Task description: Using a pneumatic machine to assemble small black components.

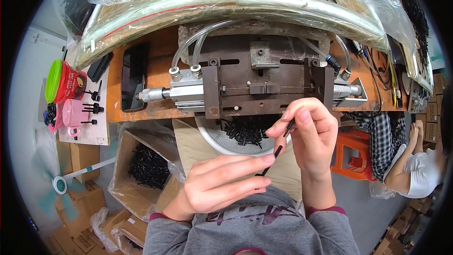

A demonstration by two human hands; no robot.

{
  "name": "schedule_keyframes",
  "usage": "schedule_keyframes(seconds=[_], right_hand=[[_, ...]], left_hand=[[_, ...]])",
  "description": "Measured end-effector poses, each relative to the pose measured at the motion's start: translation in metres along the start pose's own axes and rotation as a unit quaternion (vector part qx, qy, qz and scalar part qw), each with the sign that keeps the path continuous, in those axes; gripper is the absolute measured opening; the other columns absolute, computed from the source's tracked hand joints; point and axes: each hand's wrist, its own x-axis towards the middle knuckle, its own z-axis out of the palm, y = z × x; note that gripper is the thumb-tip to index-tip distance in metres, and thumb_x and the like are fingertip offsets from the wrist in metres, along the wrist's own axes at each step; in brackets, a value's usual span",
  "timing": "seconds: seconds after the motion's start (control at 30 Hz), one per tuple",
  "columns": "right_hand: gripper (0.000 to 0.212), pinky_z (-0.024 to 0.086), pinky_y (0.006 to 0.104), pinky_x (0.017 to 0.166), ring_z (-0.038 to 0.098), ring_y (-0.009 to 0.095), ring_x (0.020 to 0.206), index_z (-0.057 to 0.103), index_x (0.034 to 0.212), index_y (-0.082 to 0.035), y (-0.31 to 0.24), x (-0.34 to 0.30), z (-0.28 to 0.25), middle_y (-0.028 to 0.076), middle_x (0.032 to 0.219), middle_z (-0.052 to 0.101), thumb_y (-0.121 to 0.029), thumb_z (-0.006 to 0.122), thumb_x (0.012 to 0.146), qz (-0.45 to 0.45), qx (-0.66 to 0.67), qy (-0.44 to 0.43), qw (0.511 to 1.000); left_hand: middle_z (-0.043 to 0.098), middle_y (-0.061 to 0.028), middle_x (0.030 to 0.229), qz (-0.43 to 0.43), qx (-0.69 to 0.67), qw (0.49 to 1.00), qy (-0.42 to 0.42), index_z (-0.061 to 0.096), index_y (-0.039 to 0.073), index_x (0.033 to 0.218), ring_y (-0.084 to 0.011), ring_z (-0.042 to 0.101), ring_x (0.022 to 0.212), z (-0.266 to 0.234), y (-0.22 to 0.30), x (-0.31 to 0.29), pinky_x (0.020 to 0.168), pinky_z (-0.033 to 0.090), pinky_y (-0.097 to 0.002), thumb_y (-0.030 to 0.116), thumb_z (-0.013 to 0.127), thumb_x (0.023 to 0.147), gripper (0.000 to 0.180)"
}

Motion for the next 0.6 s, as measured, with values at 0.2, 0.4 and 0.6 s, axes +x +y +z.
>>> schedule_keyframes(seconds=[0.2, 0.4, 0.6], right_hand=[[0.025, 0.051, 0.0229, 0.047, 0.064, 0.014, 0.056, 0.059, 0.095, 0.003, 0.01, -0.008, 0.0, 0.018, 0.077, 0.068, -0.019, 0.048, 0.103, -0.028, -0.005, -0.006, 1.0], [0.026, 0.052, 0.0232, 0.047, 0.066, 0.016, 0.06, 0.058, 0.095, 0.003, 0.01, -0.009, 0.004, 0.017, 0.077, 0.067, -0.02, 0.048, 0.103, -0.037, 0.002, 0.04, 0.999], [0.024, 0.054, 0.0239, 0.048, 0.068, 0.017, 0.068, 0.058, 0.096, 0.005, 0.012, -0.012, 0.002, 0.014, 0.081, 0.065, -0.016, 0.048, 0.102, -0.041, 0.018, 0.011, 0.999]], left_hand=[[0.07, -0.0166, 0.107, 0.016, 0.002, 1.0, -0.013, 0.073, 0.002, 0.091, -0.0216, 0.071, 0.082, 0.007, -0.003, -0.003, 0.064, 0.059, -0.0281, 0.008, 0.084, 0.064, 0.029], [0.07, -0.0164, 0.107, 0.01, -0.002, 1.0, -0.01, 0.073, 0.001, 0.09, -0.0207, 0.071, 0.079, 0.01, -0.005, -0.006, 0.063, 0.059, -0.0271, 0.008, 0.084, 0.064, 0.03], [0.071, -0.0165, 0.107, 0.009, 0.006, 1.0, -0.006, 0.074, 0.001, 0.091, -0.0203, 0.07, 0.076, 0.011, -0.006, -0.007, 0.064, 0.059, -0.0269, 0.009, 0.085, 0.063, 0.031]])
